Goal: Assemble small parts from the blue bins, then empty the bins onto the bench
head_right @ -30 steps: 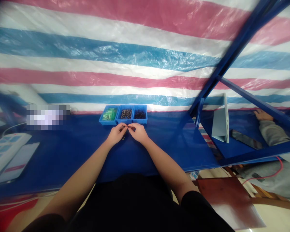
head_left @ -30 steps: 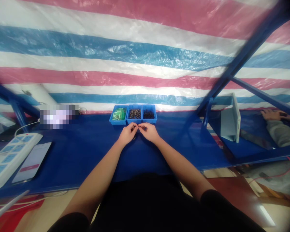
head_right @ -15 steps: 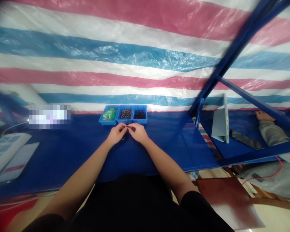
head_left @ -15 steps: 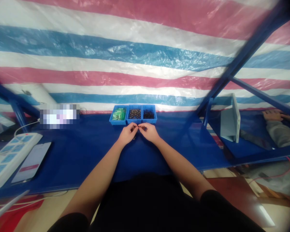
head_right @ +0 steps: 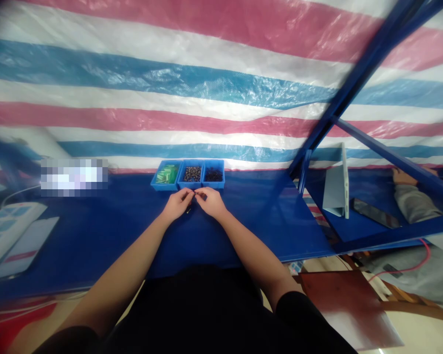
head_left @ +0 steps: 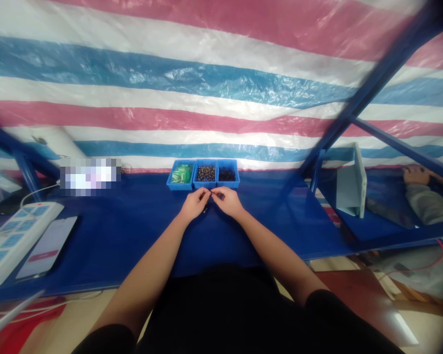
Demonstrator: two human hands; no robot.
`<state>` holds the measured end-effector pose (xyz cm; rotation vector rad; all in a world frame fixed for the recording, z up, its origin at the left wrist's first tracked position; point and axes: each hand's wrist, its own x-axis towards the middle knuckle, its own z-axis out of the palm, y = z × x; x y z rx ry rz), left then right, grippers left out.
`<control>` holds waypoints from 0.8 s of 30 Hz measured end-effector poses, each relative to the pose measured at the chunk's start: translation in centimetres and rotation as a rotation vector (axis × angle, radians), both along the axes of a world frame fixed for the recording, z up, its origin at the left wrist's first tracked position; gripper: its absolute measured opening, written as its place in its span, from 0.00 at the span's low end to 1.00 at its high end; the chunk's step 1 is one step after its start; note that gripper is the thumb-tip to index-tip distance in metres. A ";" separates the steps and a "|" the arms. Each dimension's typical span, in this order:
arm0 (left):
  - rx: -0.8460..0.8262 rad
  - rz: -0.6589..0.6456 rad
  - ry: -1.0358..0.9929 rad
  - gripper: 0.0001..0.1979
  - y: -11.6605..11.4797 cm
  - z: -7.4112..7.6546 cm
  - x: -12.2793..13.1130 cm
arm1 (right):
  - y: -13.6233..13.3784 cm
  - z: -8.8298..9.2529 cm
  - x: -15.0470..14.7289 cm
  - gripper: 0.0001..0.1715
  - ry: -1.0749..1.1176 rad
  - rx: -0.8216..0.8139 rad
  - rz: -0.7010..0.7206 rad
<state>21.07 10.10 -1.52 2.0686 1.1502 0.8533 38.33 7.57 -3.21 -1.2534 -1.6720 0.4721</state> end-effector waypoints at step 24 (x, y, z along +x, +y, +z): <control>0.017 0.096 0.001 0.19 0.2 -0.2 -0.1 | 0.6 0.4 -0.4 0.14 0.294 -0.230 0.000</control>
